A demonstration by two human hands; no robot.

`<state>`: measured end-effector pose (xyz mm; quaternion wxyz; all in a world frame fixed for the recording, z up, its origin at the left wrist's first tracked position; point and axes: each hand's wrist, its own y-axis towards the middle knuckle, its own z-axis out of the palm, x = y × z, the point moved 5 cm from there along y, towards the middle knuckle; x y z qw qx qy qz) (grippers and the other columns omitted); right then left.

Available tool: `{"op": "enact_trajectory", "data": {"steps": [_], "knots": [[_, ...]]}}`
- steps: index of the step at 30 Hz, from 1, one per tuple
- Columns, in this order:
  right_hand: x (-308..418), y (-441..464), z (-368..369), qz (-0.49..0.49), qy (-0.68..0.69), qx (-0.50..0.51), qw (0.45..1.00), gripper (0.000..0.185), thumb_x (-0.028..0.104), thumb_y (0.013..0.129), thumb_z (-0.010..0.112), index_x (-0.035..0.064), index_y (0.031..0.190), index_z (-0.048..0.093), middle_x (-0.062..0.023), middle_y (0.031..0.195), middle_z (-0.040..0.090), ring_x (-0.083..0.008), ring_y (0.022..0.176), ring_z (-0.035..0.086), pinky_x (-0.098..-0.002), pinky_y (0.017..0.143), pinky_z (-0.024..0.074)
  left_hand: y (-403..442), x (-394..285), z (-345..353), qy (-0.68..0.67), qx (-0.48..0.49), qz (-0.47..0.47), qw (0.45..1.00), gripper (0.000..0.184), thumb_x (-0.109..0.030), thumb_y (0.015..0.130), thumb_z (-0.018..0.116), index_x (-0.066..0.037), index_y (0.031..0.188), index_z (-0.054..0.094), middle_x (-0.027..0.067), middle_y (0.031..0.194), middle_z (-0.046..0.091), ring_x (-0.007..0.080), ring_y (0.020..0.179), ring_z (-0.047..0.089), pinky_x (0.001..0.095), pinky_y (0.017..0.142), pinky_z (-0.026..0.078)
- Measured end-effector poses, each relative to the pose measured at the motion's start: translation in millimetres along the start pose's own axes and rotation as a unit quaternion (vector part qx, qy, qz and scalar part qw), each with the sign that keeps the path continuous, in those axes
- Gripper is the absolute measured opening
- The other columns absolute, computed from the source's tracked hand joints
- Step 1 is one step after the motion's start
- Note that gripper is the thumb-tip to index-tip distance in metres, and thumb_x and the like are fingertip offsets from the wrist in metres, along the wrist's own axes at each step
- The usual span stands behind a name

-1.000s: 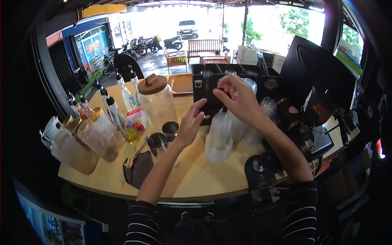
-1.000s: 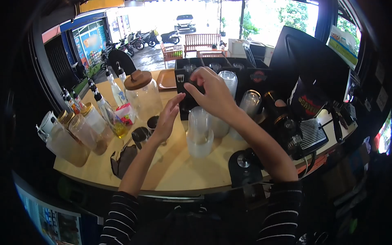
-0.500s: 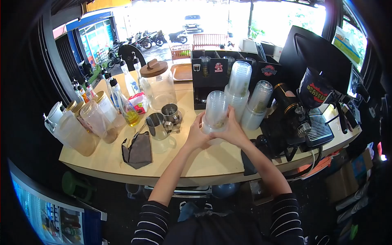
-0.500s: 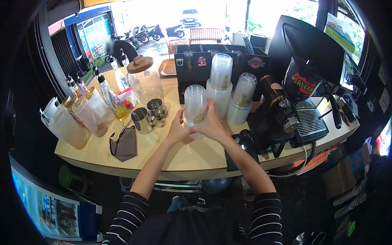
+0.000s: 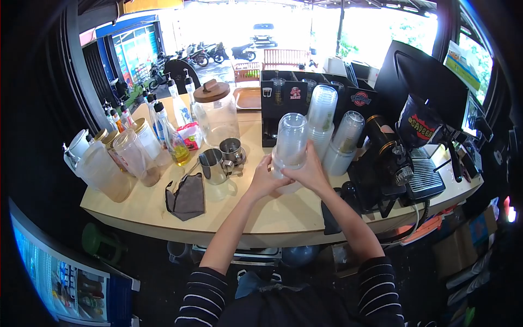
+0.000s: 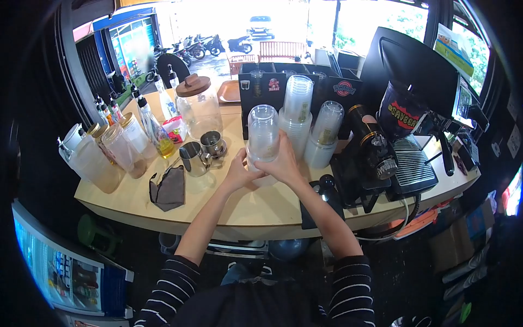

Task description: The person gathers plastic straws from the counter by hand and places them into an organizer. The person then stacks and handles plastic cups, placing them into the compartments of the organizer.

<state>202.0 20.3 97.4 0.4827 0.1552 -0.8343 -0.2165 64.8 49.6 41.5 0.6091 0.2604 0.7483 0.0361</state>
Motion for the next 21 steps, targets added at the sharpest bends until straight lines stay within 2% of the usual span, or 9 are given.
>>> {"op": "enact_trajectory", "data": {"steps": [7, 10, 12, 14, 16, 18, 19, 20, 21], "knots": [[47.8, 17.6, -25.7, -0.089, -0.035, -0.057, 0.994, 0.092, 0.020, 0.055, 0.078, -0.0011, 0.129, 0.028, -0.0187, 0.123, 0.037, -0.0292, 0.114, 0.043, -0.0365, 0.094, 0.0383, -0.6, -9.9, -12.3, 0.100, 0.008, 0.013, 0.995, 0.097, -0.036, 0.056, 0.083, -0.001, 0.131, 0.032, 0.0142, 0.130, 0.039, 0.0264, 0.123, 0.039, 0.0425, 0.102, 0.034], [71.7, 11.7, -34.1, -0.122, -0.024, -0.062, 0.990, 0.089, 0.012, 0.056, 0.075, 0.0009, 0.130, 0.028, -0.0186, 0.127, 0.033, -0.0317, 0.116, 0.040, -0.0378, 0.096, 0.0372, -6.6, -52.5, -35.8, -0.020, -0.073, 0.064, 0.995, 0.097, -0.039, 0.059, 0.081, -0.004, 0.132, 0.030, 0.0146, 0.134, 0.034, 0.0260, 0.127, 0.033, 0.0433, 0.102, 0.030], [86.5, 6.3, -34.1, -0.203, -0.081, -0.063, 0.974, 0.087, 0.003, 0.056, 0.072, 0.0036, 0.132, 0.029, -0.0182, 0.129, 0.031, -0.0344, 0.119, 0.037, -0.0395, 0.098, 0.0357, -17.7, -92.5, -53.6, -0.131, -0.164, 0.153, 0.966, 0.095, -0.039, 0.061, 0.081, -0.005, 0.133, 0.029, 0.0143, 0.135, 0.033, 0.0263, 0.128, 0.031, 0.0435, 0.101, 0.030], [90.3, 4.3, -28.4, -0.209, -0.108, -0.052, 0.971, 0.087, 0.000, 0.057, 0.071, 0.0042, 0.132, 0.028, -0.0184, 0.130, 0.030, -0.0348, 0.119, 0.037, -0.0402, 0.099, 0.0352, -29.3, -126.4, -52.6, -0.097, -0.186, 0.180, 0.961, 0.092, -0.038, 0.062, 0.080, -0.005, 0.131, 0.030, 0.0148, 0.132, 0.034, 0.0262, 0.124, 0.036, 0.0414, 0.099, 0.033], [95.4, 1.2, -25.0, -0.214, -0.137, -0.040, 0.966, 0.087, -0.003, 0.057, 0.070, 0.0047, 0.133, 0.028, -0.0185, 0.132, 0.029, -0.0352, 0.119, 0.037, -0.0409, 0.099, 0.0348, -31.1, -141.7, -50.7, 0.042, -0.208, 0.188, 0.959, 0.081, -0.024, 0.069, 0.078, -0.001, 0.130, 0.030, 0.0121, 0.118, 0.043, 0.0204, 0.112, 0.044, 0.0336, 0.094, 0.038], [105.0, -1.7, -26.0, -0.235, -0.138, -0.020, 0.962, 0.088, 0.000, 0.060, 0.071, 0.0053, 0.135, 0.025, -0.0181, 0.136, 0.024, -0.0301, 0.117, 0.043, -0.0376, 0.095, 0.0393, -28.8, -140.4, -57.8, 0.025, -0.217, 0.154, 0.964, 0.074, -0.019, 0.069, 0.078, -0.001, 0.126, 0.034, 0.0104, 0.112, 0.047, 0.0178, 0.105, 0.049, 0.0292, 0.089, 0.042], [108.3, -4.4, -27.8, -0.237, -0.137, -0.021, 0.962, 0.088, 0.000, 0.060, 0.071, 0.0053, 0.135, 0.025, -0.0181, 0.136, 0.024, -0.0301, 0.117, 0.043, -0.0376, 0.095, 0.0393, -25.4, -133.6, -63.4, -0.061, -0.190, 0.144, 0.969, 0.074, -0.015, 0.067, 0.079, -0.002, 0.126, 0.035, 0.0103, 0.112, 0.046, 0.0188, 0.104, 0.050, 0.0308, 0.090, 0.043], [106.1, -6.3, -32.7, -0.187, -0.022, -0.019, 0.982, 0.079, 0.003, 0.067, 0.069, 0.0044, 0.134, 0.028, -0.0172, 0.133, 0.031, -0.0259, 0.113, 0.047, -0.0350, 0.091, 0.0414, -22.3, -127.1, -68.3, -0.147, -0.161, 0.133, 0.967, 0.074, -0.011, 0.066, 0.079, -0.003, 0.125, 0.036, 0.0102, 0.112, 0.046, 0.0197, 0.103, 0.051, 0.0324, 0.091, 0.044], [101.5, -6.0, -36.2, -0.135, 0.095, -0.017, 0.986, 0.070, 0.005, 0.074, 0.067, 0.0034, 0.133, 0.030, -0.0163, 0.131, 0.038, -0.0218, 0.109, 0.052, -0.0324, 0.088, 0.0434, -22.5, -125.0, -73.5, -0.142, -0.157, 0.147, 0.966, 0.074, -0.004, 0.065, 0.078, -0.003, 0.126, 0.035, 0.0094, 0.115, 0.045, 0.0192, 0.107, 0.049, 0.0327, 0.093, 0.043]]}}
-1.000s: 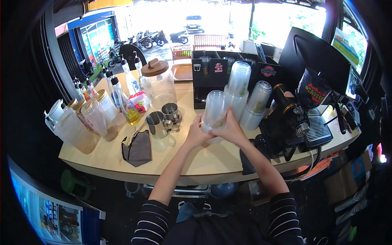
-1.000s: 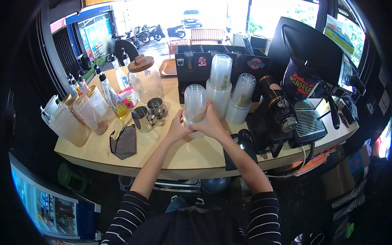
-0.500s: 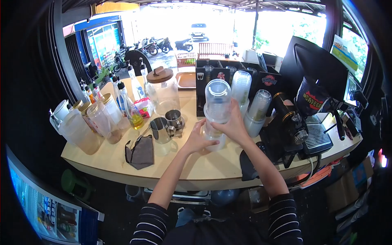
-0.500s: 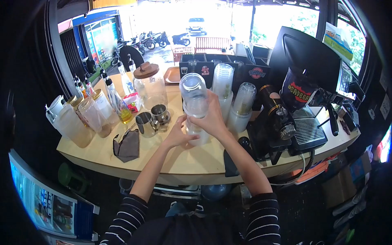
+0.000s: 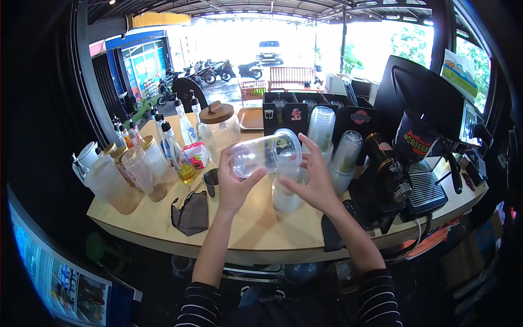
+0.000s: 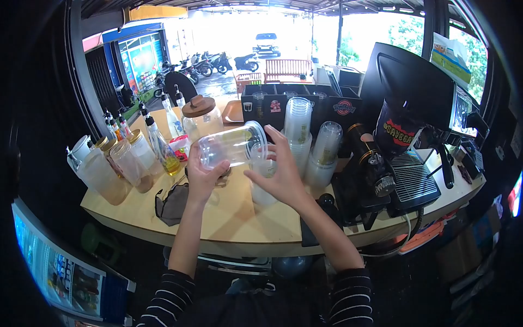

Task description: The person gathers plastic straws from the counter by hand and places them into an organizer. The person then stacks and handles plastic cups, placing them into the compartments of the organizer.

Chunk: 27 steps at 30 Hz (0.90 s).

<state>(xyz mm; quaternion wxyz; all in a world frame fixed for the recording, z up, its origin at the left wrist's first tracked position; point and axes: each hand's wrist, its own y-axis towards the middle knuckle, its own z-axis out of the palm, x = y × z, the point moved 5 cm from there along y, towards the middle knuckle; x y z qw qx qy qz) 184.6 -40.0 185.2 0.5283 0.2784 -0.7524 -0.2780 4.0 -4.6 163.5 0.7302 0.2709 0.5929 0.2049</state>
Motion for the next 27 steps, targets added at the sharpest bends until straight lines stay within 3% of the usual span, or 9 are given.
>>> {"op": "enact_trajectory", "data": {"steps": [1, 3, 4, 6, 12, 27], "knots": [[-3.4, 1.3, -3.8, -0.001, 0.000, 0.000, 1.000, 0.070, 0.005, 0.074, 0.067, 0.0034, 0.133, 0.030, -0.0163, 0.131, 0.038, -0.0218, 0.109, 0.052, -0.0324, 0.088, 0.0434, 0.2, 1.7, -4.9, 0.000, 0.000, 0.002, 1.000, 0.074, -0.004, 0.065, 0.078, -0.003, 0.126, 0.035, 0.0094, 0.115, 0.045, 0.0192, 0.107, 0.049, 0.0327, 0.093, 0.043], [-18.7, 3.6, -5.1, 0.082, 0.240, 0.046, 0.966, 0.041, 0.011, 0.088, 0.056, -0.0005, 0.125, 0.043, -0.0119, 0.112, 0.056, -0.0149, 0.099, 0.057, -0.0271, 0.083, 0.0453, -1.2, 2.0, -2.9, -0.048, 0.076, 0.010, 0.996, 0.074, -0.003, 0.067, 0.076, -0.004, 0.128, 0.033, 0.0095, 0.119, 0.043, 0.0189, 0.112, 0.046, 0.0331, 0.094, 0.042], [-18.9, 3.9, -6.1, 0.083, 0.240, 0.046, 0.966, 0.041, 0.011, 0.088, 0.056, -0.0005, 0.125, 0.043, -0.0119, 0.112, 0.056, -0.0149, 0.099, 0.057, -0.0271, 0.083, 0.0453, -2.0, 2.0, -1.9, -0.048, 0.076, 0.010, 0.996, 0.074, -0.003, 0.067, 0.076, -0.004, 0.128, 0.033, 0.0095, 0.119, 0.043, 0.0189, 0.112, 0.046, 0.0331, 0.094, 0.042], [-17.5, 4.0, -6.4, 0.098, 0.233, 0.050, 0.966, 0.025, 0.012, 0.093, 0.048, -0.0037, 0.112, 0.053, -0.0083, 0.094, 0.063, -0.0133, 0.093, 0.059, -0.0257, 0.082, 0.0458, -4.1, -0.3, 3.8, -0.075, 0.093, 0.008, 0.993, 0.074, -0.001, 0.069, 0.074, -0.004, 0.130, 0.032, 0.0096, 0.123, 0.041, 0.0191, 0.116, 0.043, 0.0328, 0.096, 0.041], [-15.2, 2.3, -8.2, 0.029, 0.196, 0.002, 0.980, 0.022, 0.009, 0.092, 0.050, -0.0044, 0.107, 0.057, -0.0110, 0.094, 0.064, -0.0144, 0.090, 0.061, -0.0258, 0.084, 0.0463, 0.1, 6.8, -2.7, -0.063, 0.042, -0.029, 0.997, 0.074, -0.002, 0.071, 0.073, -0.002, 0.132, 0.031, 0.0102, 0.127, 0.040, 0.0196, 0.117, 0.043, 0.0324, 0.098, 0.038], [-18.1, 10.0, -21.7, 0.070, 0.216, 0.007, 0.974, 0.024, 0.012, 0.089, 0.056, -0.0046, 0.106, 0.060, -0.0131, 0.090, 0.066, -0.0143, 0.082, 0.063, -0.0252, 0.076, 0.0502, 20.4, 16.9, 3.3, -0.084, 0.111, -0.017, 0.990, 0.069, -0.007, 0.069, 0.076, -0.001, 0.128, 0.040, 0.0091, 0.127, 0.045, 0.0184, 0.117, 0.043, 0.0319, 0.099, 0.037]]}}
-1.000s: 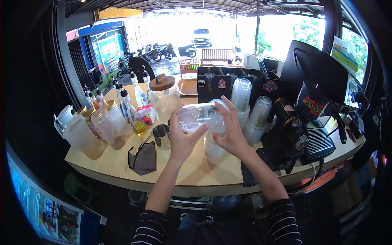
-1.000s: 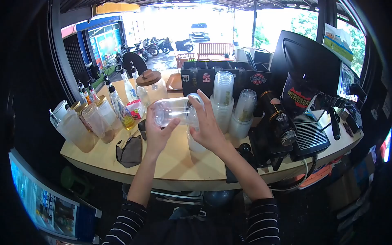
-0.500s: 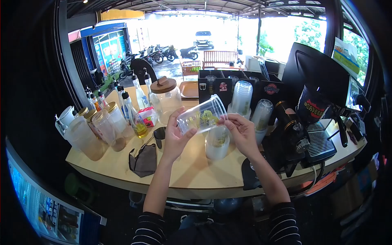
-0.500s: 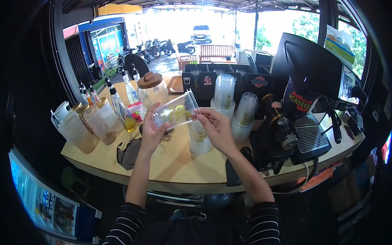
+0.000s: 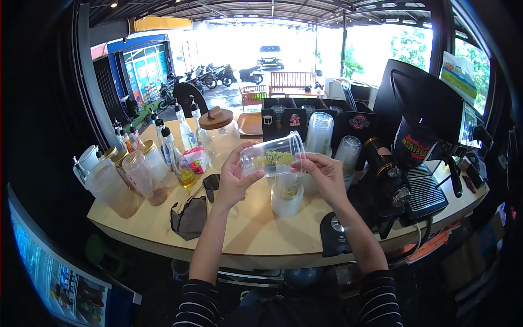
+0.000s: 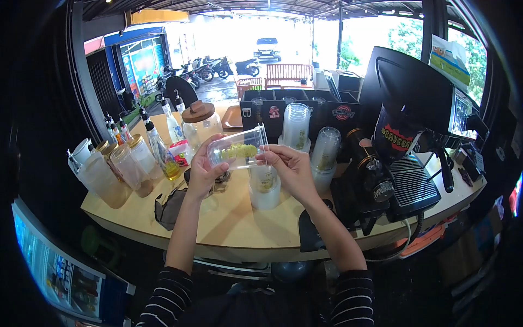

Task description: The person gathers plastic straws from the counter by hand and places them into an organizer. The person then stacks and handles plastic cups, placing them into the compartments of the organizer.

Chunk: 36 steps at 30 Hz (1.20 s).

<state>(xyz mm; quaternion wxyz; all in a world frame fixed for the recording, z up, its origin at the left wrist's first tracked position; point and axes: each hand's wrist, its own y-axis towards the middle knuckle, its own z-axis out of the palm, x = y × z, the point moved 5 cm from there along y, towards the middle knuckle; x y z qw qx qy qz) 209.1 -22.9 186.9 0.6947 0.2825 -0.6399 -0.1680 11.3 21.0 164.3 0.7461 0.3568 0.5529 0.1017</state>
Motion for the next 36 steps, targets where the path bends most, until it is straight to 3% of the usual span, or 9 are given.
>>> {"op": "enact_trajectory", "data": {"steps": [10, 16, 18, 21, 26, 29, 31, 34, 36], "knots": [[1.5, -8.4, -3.5, 0.011, -0.002, -0.016, 1.000, 0.030, 0.020, 0.090, 0.055, -0.0037, 0.107, 0.061, -0.0130, 0.088, 0.066, -0.0172, 0.082, 0.064, -0.0279, 0.080, 0.0474, 0.3, -3.0, 10.7, -0.011, 0.018, -0.004, 1.000, 0.069, -0.002, 0.069, 0.075, -0.001, 0.129, 0.039, 0.0098, 0.127, 0.045, 0.0185, 0.117, 0.043, 0.0319, 0.099, 0.036], [-3.8, -7.6, -2.3, 0.026, 0.001, 0.004, 1.000, 0.031, 0.022, 0.091, 0.053, -0.0024, 0.108, 0.061, -0.0119, 0.094, 0.066, -0.0164, 0.090, 0.062, -0.0275, 0.086, 0.0437, 2.4, -7.8, 15.7, 0.053, 0.004, 0.077, 0.996, 0.068, -0.004, 0.070, 0.074, -0.001, 0.128, 0.039, 0.0109, 0.128, 0.044, 0.0193, 0.119, 0.042, 0.0325, 0.100, 0.037], [-14.8, -6.2, 0.9, 0.040, 0.100, -0.003, 0.994, 0.029, 0.019, 0.091, 0.053, -0.0023, 0.109, 0.060, -0.0112, 0.101, 0.064, -0.0150, 0.095, 0.059, -0.0272, 0.087, 0.0429, 2.4, -3.5, 16.2, -0.016, -0.064, 0.082, 0.994, 0.073, -0.016, 0.075, 0.072, -0.004, 0.133, 0.030, 0.0121, 0.133, 0.040, 0.0214, 0.119, 0.043, 0.0356, 0.101, 0.036], [-25.1, -4.7, 17.4, 0.021, 0.040, 0.035, 0.998, 0.026, 0.011, 0.091, 0.052, -0.0034, 0.112, 0.058, -0.0110, 0.103, 0.063, -0.0146, 0.096, 0.059, -0.0265, 0.088, 0.0447, 7.6, 15.6, 16.3, -0.149, -0.077, 0.030, 0.985, 0.059, -0.007, 0.077, 0.069, -0.002, 0.127, 0.037, 0.0128, 0.128, 0.044, 0.0206, 0.118, 0.044, 0.0321, 0.100, 0.037], [-24.5, 1.2, 31.4, 0.036, 0.032, 0.058, 0.997, 0.024, 0.005, 0.087, 0.057, -0.0035, 0.109, 0.059, -0.0086, 0.101, 0.064, -0.0122, 0.097, 0.057, -0.0254, 0.084, 0.0464, 18.3, 14.4, 7.1, -0.146, -0.083, 0.004, 0.986, 0.057, -0.005, 0.078, 0.067, -0.002, 0.125, 0.037, 0.0127, 0.125, 0.045, 0.0195, 0.114, 0.047, 0.0323, 0.097, 0.039], [-21.2, 14.6, 20.2, 0.053, -0.061, 0.034, 0.996, 0.027, 0.009, 0.081, 0.064, -0.0017, 0.106, 0.058, -0.0074, 0.099, 0.062, -0.0124, 0.092, 0.059, -0.0246, 0.079, 0.0477, 36.2, 6.1, -10.5, -0.082, -0.075, 0.031, 0.993, 0.059, -0.003, 0.076, 0.069, -0.002, 0.124, 0.035, 0.0128, 0.122, 0.046, 0.0192, 0.112, 0.048, 0.0328, 0.096, 0.040], [-0.3, 32.1, 5.2, -0.008, -0.257, -0.054, 0.965, 0.042, 0.012, 0.074, 0.071, 0.0026, 0.111, 0.053, -0.0075, 0.101, 0.057, -0.0138, 0.092, 0.059, -0.0257, 0.075, 0.0479, 49.9, -3.3, -20.7, -0.018, -0.075, 0.051, 0.996, 0.066, -0.001, 0.070, 0.073, 0.000, 0.123, 0.032, 0.0124, 0.119, 0.045, 0.0201, 0.114, 0.047, 0.0338, 0.098, 0.038], [26.6, 63.2, 15.1, -0.118, -0.348, -0.017, 0.930, 0.058, 0.016, 0.071, 0.072, 0.0089, 0.122, 0.045, -0.0097, 0.106, 0.053, -0.0198, 0.096, 0.058, -0.0308, 0.073, 0.0485, 74.0, -8.4, -19.1, 0.067, 0.010, 0.094, 0.993, 0.070, -0.003, 0.067, 0.076, 0.000, 0.122, 0.033, 0.0126, 0.120, 0.045, 0.0207, 0.116, 0.045, 0.0342, 0.102, 0.035], [39.6, 85.6, 28.2, -0.162, -0.381, 0.004, 0.910, 0.059, 0.019, 0.072, 0.071, 0.0110, 0.124, 0.044, -0.0105, 0.107, 0.052, -0.0227, 0.098, 0.057, -0.0340, 0.073, 0.0483, 90.2, 1.3, -21.7, 0.065, 0.025, 0.065, 0.995, 0.075, -0.006, 0.063, 0.079, -0.002, 0.122, 0.033, 0.0121, 0.121, 0.044, 0.0207, 0.118, 0.043, 0.0344, 0.104, 0.032]]}}
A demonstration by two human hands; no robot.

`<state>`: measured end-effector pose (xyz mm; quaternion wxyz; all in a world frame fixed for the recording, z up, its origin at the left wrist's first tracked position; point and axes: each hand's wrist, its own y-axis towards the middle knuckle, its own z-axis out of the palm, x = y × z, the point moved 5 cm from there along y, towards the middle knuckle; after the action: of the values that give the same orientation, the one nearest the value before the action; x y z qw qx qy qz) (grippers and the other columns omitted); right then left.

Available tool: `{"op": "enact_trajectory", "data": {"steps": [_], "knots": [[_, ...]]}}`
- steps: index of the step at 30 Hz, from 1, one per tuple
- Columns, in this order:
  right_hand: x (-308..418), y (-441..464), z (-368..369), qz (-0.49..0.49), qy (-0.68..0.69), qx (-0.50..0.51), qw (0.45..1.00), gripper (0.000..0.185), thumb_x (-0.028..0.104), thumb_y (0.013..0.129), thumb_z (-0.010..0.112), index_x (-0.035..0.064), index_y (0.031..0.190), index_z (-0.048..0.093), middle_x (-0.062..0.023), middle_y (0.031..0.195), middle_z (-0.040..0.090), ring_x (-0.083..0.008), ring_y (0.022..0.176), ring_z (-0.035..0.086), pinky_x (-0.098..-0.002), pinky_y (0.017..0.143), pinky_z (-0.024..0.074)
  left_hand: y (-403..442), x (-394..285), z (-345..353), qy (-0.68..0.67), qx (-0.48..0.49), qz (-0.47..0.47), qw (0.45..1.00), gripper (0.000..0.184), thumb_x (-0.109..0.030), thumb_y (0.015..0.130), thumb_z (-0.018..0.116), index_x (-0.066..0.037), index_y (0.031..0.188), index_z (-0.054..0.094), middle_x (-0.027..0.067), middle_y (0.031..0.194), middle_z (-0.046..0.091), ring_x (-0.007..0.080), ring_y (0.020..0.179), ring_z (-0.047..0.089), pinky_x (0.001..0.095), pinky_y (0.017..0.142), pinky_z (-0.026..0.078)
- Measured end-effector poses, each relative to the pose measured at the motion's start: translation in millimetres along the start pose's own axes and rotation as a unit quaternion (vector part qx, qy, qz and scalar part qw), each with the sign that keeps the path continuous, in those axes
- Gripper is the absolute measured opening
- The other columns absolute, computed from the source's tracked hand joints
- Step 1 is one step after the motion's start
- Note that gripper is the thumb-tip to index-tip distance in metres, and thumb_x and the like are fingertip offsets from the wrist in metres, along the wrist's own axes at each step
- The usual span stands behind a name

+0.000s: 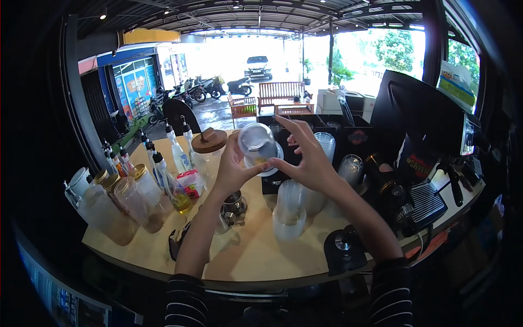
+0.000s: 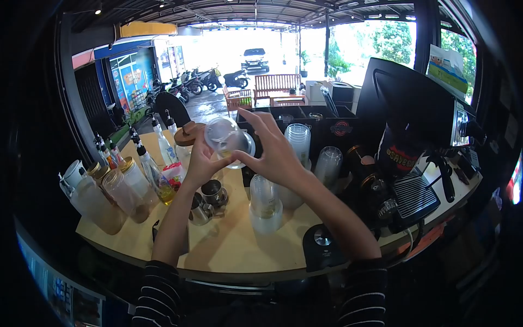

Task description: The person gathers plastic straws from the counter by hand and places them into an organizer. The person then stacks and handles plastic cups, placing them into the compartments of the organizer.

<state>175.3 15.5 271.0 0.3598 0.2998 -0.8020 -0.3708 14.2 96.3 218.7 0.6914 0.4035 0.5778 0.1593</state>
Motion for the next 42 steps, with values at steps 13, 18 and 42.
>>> {"op": "enact_trajectory", "data": {"steps": [13, 18, 42], "knots": [[-112.7, 133.0, 21.4, -0.038, -0.219, 0.015, 0.975, 0.070, 0.033, 0.065, 0.071, 0.0092, 0.124, 0.043, -0.0174, 0.109, 0.054, -0.0334, 0.094, 0.059, -0.0421, 0.079, 0.0481, 58.0, 80.6, -25.4, 0.376, 0.062, -0.012, 0.925, 0.058, -0.022, 0.080, 0.063, 0.005, 0.125, 0.039, 0.0207, 0.128, 0.045, 0.0313, 0.123, 0.041, 0.0401, 0.105, 0.029], [-154.4, 146.7, 46.6, 0.068, -0.267, 0.158, 0.948, 0.073, 0.040, 0.059, 0.071, 0.0079, 0.121, 0.050, -0.0192, 0.107, 0.058, -0.0318, 0.097, 0.059, -0.0394, 0.085, 0.0470, 49.4, 93.4, -15.3, 0.484, 0.123, 0.052, 0.865, 0.052, -0.026, 0.080, 0.060, 0.003, 0.121, 0.047, 0.0187, 0.130, 0.045, 0.0313, 0.119, 0.044, 0.0475, 0.104, 0.027], [-205.8, 128.0, 109.7, 0.161, -0.345, 0.454, 0.806, 0.074, 0.027, 0.058, 0.077, 0.0071, 0.124, 0.051, -0.0126, 0.122, 0.054, -0.0248, 0.107, 0.055, -0.0319, 0.092, 0.0451, 47.2, 85.9, -16.5, 0.511, 0.116, 0.089, 0.847, 0.063, -0.033, 0.070, 0.067, -0.002, 0.120, 0.045, 0.0135, 0.127, 0.047, 0.0269, 0.116, 0.047, 0.0454, 0.103, 0.029]]}}
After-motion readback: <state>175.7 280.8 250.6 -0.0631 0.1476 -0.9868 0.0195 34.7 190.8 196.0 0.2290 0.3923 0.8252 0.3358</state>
